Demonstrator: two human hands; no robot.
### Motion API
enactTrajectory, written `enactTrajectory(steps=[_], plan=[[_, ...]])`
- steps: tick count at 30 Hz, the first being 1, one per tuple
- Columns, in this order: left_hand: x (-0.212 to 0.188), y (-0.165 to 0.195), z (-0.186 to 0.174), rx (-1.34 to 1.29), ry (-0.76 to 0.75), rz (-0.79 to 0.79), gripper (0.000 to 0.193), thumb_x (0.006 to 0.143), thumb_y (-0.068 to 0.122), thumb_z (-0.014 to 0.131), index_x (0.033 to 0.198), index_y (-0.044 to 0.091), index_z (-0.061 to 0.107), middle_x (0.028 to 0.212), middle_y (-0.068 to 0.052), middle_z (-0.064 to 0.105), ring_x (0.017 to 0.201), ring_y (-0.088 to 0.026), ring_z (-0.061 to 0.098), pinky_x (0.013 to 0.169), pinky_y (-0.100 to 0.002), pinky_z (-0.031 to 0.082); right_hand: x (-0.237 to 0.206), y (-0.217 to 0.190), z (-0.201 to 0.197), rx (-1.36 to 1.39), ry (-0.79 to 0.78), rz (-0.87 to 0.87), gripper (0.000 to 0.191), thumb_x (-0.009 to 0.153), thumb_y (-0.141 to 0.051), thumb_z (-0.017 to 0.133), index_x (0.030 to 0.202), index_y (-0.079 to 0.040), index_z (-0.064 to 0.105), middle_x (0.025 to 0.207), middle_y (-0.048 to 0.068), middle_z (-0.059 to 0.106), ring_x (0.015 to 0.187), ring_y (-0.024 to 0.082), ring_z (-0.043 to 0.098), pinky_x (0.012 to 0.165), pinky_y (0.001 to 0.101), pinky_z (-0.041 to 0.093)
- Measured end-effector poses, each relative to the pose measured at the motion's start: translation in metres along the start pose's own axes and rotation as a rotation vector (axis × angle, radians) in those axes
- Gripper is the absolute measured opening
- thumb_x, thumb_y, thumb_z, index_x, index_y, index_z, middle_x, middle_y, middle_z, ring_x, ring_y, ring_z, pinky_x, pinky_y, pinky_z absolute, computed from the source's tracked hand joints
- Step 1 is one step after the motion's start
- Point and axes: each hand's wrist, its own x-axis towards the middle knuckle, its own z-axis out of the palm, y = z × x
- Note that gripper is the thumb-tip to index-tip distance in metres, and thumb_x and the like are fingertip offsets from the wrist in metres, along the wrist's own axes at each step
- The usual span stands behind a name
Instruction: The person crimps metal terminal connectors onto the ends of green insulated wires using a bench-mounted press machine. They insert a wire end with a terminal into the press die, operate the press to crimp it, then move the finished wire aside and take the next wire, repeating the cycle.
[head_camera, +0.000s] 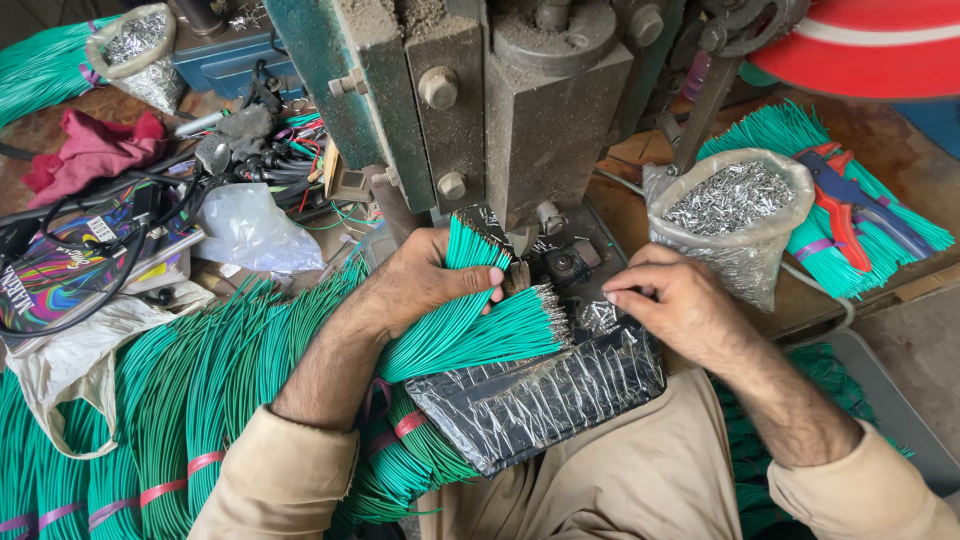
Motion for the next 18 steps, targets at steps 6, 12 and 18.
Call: enactTrajectory(steps=[6,12,18], plan=[[0.001,-0.002,0.002,-0.004,-0.024,0.015,0.014,0.091,0.015,0.076,0.094,0.001,0.074,0.084,-0.004,0.075,0.074,-0.011,0.068,0.069,-0.029,0.058,-0.003,-0.023,0.021,-0.179,0.242,-0.195,0.010,0.082,-0.010,0.075,0.090,-0.005,0.071,0.091,0.010,0.067,0.090,0.030,0.067,0.080,0.0418,0.054],[0.002,-0.006,0.002,-0.038,-0.027,-0.039,0.014,0.091,0.014,0.076,0.093,0.000,0.075,0.083,-0.005,0.074,0.072,-0.012,0.067,0.067,-0.030,0.057,0.010,-0.014,0.030,0.428,0.178,0.026,0.011,0.101,-0.003,0.059,0.111,-0.001,0.063,0.093,0.009,0.074,0.082,0.017,0.069,0.075,0.0314,0.058],[0.004,-0.011,0.003,-0.073,-0.022,0.041,0.014,0.092,0.015,0.076,0.094,0.002,0.073,0.084,-0.002,0.073,0.075,-0.011,0.066,0.070,-0.029,0.056,0.042,-0.021,0.053,0.913,0.023,-0.123,0.015,0.099,-0.002,0.061,0.113,0.003,0.060,0.105,0.010,0.077,0.096,0.014,0.073,0.087,0.0270,0.060]])
